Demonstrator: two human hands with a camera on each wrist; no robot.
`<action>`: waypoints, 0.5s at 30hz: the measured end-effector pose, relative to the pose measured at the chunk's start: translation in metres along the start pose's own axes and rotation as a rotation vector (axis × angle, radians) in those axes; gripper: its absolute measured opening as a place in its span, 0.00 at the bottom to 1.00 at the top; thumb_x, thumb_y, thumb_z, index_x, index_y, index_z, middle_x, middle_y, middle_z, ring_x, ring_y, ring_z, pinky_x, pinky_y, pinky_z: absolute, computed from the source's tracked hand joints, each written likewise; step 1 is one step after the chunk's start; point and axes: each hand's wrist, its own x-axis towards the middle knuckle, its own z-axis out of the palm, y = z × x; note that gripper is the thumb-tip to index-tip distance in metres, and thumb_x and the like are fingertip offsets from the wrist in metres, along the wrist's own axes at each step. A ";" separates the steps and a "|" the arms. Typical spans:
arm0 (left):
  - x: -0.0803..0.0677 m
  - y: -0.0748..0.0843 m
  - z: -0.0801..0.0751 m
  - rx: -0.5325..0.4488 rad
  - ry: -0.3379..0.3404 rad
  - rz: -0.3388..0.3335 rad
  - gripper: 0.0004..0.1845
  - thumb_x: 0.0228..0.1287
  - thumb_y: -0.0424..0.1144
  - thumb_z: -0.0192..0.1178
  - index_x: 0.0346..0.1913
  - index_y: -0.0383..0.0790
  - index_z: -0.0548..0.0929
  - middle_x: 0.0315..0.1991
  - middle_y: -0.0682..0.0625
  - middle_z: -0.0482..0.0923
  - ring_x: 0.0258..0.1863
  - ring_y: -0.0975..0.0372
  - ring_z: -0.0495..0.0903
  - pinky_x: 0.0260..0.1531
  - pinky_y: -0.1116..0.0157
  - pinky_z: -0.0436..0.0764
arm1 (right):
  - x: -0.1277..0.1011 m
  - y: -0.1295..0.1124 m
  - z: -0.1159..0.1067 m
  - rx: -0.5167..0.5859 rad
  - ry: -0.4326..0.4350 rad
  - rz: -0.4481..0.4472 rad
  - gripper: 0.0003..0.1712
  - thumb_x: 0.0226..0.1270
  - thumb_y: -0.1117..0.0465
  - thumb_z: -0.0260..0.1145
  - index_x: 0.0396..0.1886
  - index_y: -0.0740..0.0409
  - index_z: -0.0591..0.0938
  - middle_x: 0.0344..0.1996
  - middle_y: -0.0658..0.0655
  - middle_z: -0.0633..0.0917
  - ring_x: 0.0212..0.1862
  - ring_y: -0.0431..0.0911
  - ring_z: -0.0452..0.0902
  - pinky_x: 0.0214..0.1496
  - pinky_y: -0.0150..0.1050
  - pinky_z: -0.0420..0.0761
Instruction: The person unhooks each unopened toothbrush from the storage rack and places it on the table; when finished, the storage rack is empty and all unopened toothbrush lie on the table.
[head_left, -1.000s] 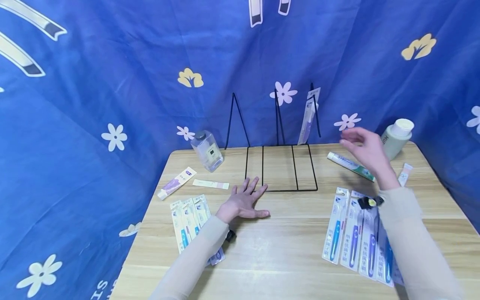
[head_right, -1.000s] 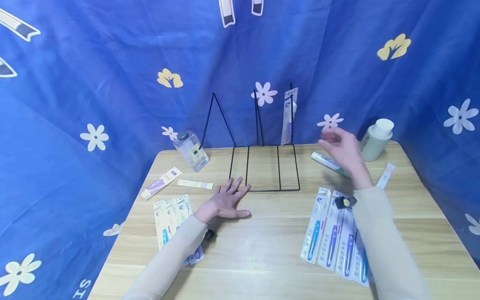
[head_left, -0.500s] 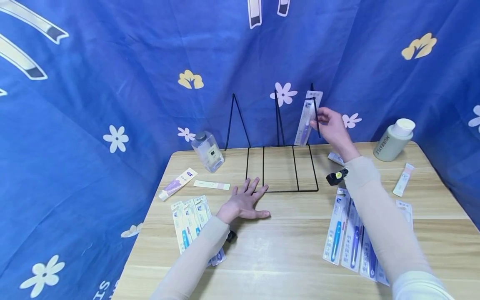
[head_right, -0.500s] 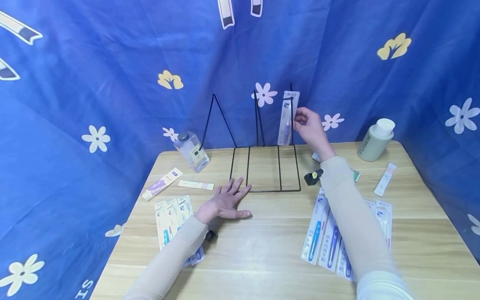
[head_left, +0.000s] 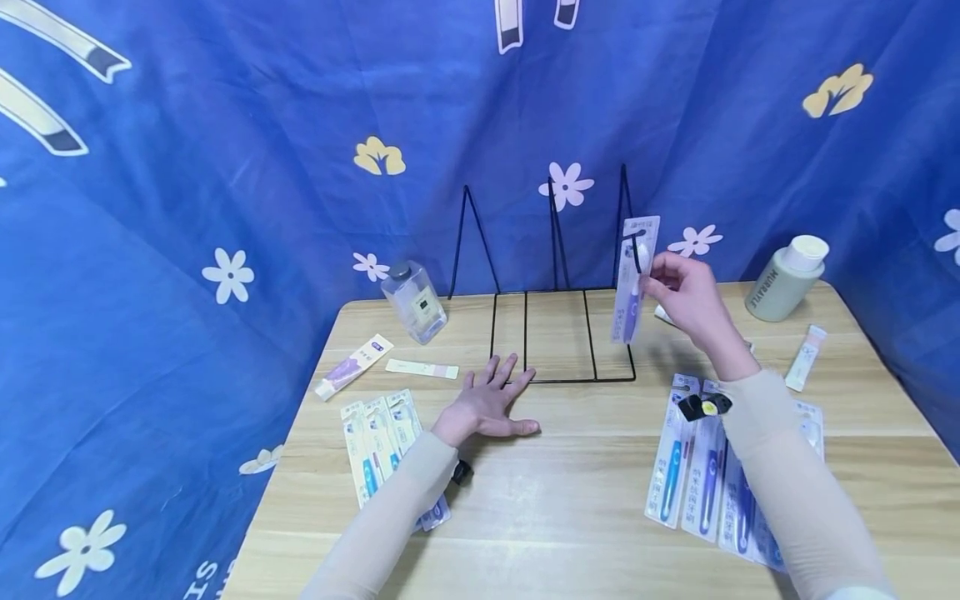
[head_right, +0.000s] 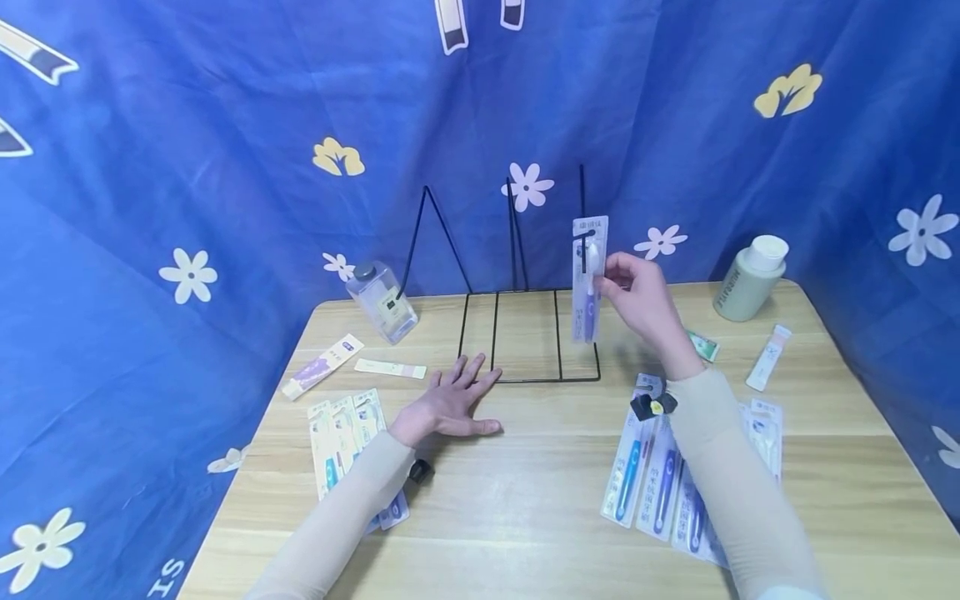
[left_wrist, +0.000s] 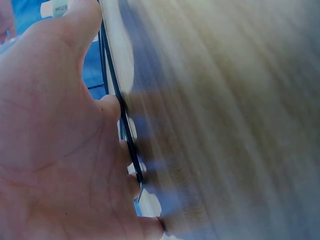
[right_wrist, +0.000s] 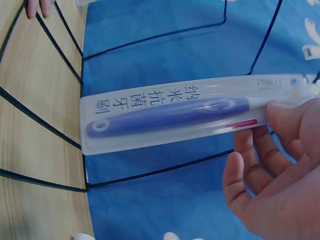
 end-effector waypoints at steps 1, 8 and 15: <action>-0.001 0.000 0.000 0.000 0.000 -0.003 0.54 0.59 0.83 0.45 0.82 0.67 0.37 0.84 0.52 0.24 0.83 0.47 0.31 0.76 0.33 0.46 | -0.006 -0.003 -0.002 -0.027 0.003 0.004 0.02 0.70 0.69 0.65 0.37 0.63 0.84 0.31 0.44 0.86 0.34 0.34 0.79 0.38 0.23 0.78; -0.002 0.000 -0.001 -0.012 0.000 -0.003 0.54 0.59 0.83 0.45 0.82 0.67 0.37 0.84 0.52 0.24 0.83 0.47 0.31 0.76 0.33 0.46 | -0.052 -0.003 -0.033 -0.112 0.060 0.002 0.07 0.70 0.69 0.66 0.45 0.67 0.84 0.32 0.35 0.85 0.36 0.30 0.80 0.40 0.22 0.79; 0.000 0.003 -0.002 -0.019 0.000 0.002 0.55 0.58 0.83 0.46 0.82 0.67 0.38 0.84 0.52 0.25 0.83 0.47 0.31 0.76 0.33 0.46 | -0.111 0.041 -0.107 -0.180 0.173 0.162 0.05 0.73 0.67 0.64 0.40 0.54 0.84 0.27 0.22 0.80 0.31 0.22 0.76 0.33 0.17 0.76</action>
